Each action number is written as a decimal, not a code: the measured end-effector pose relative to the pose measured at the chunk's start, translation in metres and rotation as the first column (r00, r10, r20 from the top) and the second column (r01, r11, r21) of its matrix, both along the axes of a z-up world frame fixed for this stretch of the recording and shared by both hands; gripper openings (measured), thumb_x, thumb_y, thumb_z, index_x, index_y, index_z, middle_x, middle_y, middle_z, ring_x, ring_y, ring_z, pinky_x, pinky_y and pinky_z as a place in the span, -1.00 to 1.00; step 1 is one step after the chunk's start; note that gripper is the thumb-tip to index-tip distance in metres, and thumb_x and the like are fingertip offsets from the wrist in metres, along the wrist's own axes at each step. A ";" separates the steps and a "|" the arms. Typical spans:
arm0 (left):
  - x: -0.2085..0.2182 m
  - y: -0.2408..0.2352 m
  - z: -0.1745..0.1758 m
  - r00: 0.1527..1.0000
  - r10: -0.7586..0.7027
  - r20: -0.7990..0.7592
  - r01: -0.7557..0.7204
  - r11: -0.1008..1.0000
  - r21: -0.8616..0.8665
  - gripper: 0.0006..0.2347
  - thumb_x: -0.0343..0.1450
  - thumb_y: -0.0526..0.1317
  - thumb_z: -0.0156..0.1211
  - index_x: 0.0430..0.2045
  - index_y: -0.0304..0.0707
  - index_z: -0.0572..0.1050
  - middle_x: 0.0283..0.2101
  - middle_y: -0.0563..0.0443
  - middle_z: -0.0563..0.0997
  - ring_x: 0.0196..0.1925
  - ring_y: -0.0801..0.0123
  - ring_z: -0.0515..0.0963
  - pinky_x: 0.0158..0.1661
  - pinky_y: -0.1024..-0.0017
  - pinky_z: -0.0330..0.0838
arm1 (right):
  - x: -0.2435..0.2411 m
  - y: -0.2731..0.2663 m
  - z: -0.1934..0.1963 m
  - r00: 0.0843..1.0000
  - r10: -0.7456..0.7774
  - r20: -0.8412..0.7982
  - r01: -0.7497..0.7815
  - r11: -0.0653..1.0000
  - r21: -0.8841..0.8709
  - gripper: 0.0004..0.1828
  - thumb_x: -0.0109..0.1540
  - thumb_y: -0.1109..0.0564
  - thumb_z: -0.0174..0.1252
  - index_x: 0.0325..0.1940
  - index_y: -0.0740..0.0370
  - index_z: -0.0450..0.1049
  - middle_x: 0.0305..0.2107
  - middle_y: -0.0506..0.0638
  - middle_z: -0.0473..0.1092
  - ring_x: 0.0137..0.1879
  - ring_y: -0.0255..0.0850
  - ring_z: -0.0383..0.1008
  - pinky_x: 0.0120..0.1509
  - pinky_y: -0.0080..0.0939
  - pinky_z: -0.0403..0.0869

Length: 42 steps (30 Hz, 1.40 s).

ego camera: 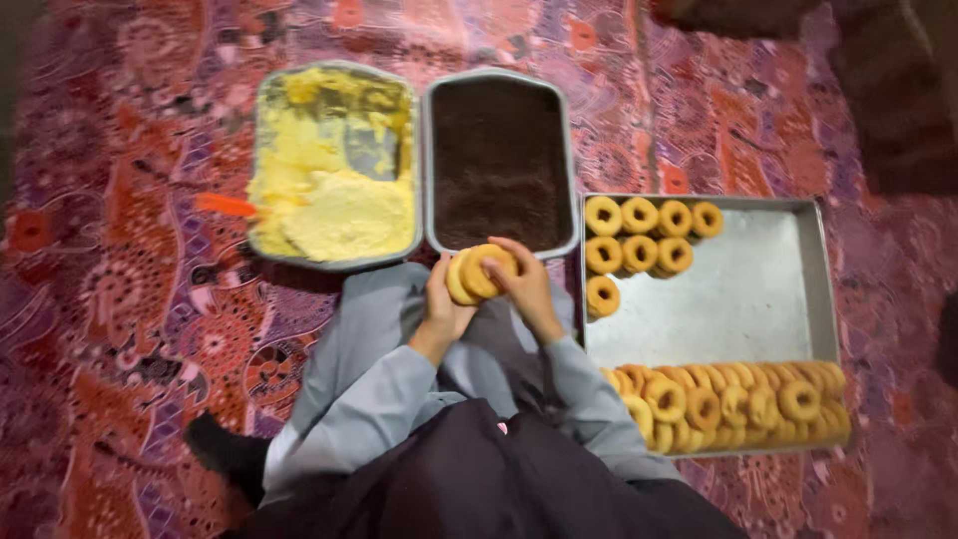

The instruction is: The person sits on a patterned floor mat and repeatedly picks up plain donuts from a metal tray. They dip each donut into a yellow paste, then roll it in a dark granular topping before placing it on a second tray. The process continues with multiple donuts throughout the clip.

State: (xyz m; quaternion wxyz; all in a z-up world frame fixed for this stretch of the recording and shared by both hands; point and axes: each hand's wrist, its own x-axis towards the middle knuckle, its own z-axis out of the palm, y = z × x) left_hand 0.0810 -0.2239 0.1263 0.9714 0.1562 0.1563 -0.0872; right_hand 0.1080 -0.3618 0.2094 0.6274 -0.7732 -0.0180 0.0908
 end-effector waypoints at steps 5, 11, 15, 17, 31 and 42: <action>-0.031 0.074 -0.024 0.937 0.350 -0.014 -0.348 0.934 0.079 -0.63 0.57 -0.02 -0.13 0.10 -0.31 0.44 0.12 -0.11 0.55 0.16 0.19 0.54 0.19 0.22 0.40 | -0.016 0.098 0.001 0.811 0.257 0.526 -0.069 0.934 -0.351 -0.62 0.17 0.11 0.40 0.07 0.16 0.60 -0.23 0.06 0.53 -0.01 -0.05 0.39 0.10 -0.10 0.44; -0.069 0.151 -0.067 0.759 0.651 0.007 -0.585 0.676 0.447 -0.67 0.55 -0.04 0.05 0.09 -0.19 0.24 0.14 -0.12 0.43 0.20 0.16 0.46 0.20 0.10 0.38 | 0.006 0.174 -0.023 0.689 0.656 0.307 -0.495 0.736 -0.462 -0.56 0.11 0.07 0.39 0.05 0.19 0.52 -0.36 0.02 0.51 -0.08 -0.03 0.41 0.14 0.00 0.40; -0.079 0.186 -0.084 0.842 0.524 -0.124 -0.513 0.851 0.111 -0.46 0.52 0.22 -0.09 0.06 -0.35 0.40 0.03 -0.23 0.52 0.10 0.01 0.53 0.20 0.13 0.41 | 0.040 0.222 -0.038 0.536 0.647 0.542 -0.243 0.733 -0.636 -0.69 0.10 0.15 0.29 -0.06 0.08 0.60 -0.20 0.01 0.56 0.06 0.10 0.39 0.14 0.01 0.39; -0.079 0.197 -0.087 0.848 0.510 -0.144 -0.495 0.860 0.124 -0.39 0.46 0.29 -0.10 0.08 -0.33 0.42 0.04 -0.21 0.54 0.12 0.08 0.54 0.19 0.16 0.38 | 0.033 0.228 -0.043 0.589 0.663 0.461 -0.305 0.711 -0.634 -0.74 0.13 0.16 0.29 -0.09 0.08 0.62 -0.24 0.01 0.56 -0.01 0.10 0.38 0.15 0.01 0.39; -0.065 0.198 -0.075 0.864 0.498 -0.069 -0.474 0.852 0.221 -0.41 0.51 0.25 -0.17 0.14 -0.32 0.43 0.17 -0.13 0.52 0.21 0.19 0.51 0.21 0.22 0.41 | 0.024 0.213 -0.032 0.592 0.705 0.390 -0.451 0.691 -0.565 -0.76 0.15 0.19 0.32 -0.09 0.08 0.65 -0.33 -0.04 0.55 -0.07 -0.01 0.43 0.20 -0.05 0.39; -0.067 0.196 -0.101 0.842 0.531 -0.097 -0.511 0.842 0.169 -0.49 0.56 0.14 -0.13 0.17 -0.36 0.41 0.17 -0.11 0.52 0.22 0.18 0.49 0.27 0.19 0.32 | 0.027 0.211 -0.032 0.651 0.632 0.421 -0.330 0.735 -0.592 -0.74 0.09 0.23 0.40 -0.13 0.12 0.66 -0.26 0.00 0.57 -0.07 0.03 0.37 0.15 -0.03 0.39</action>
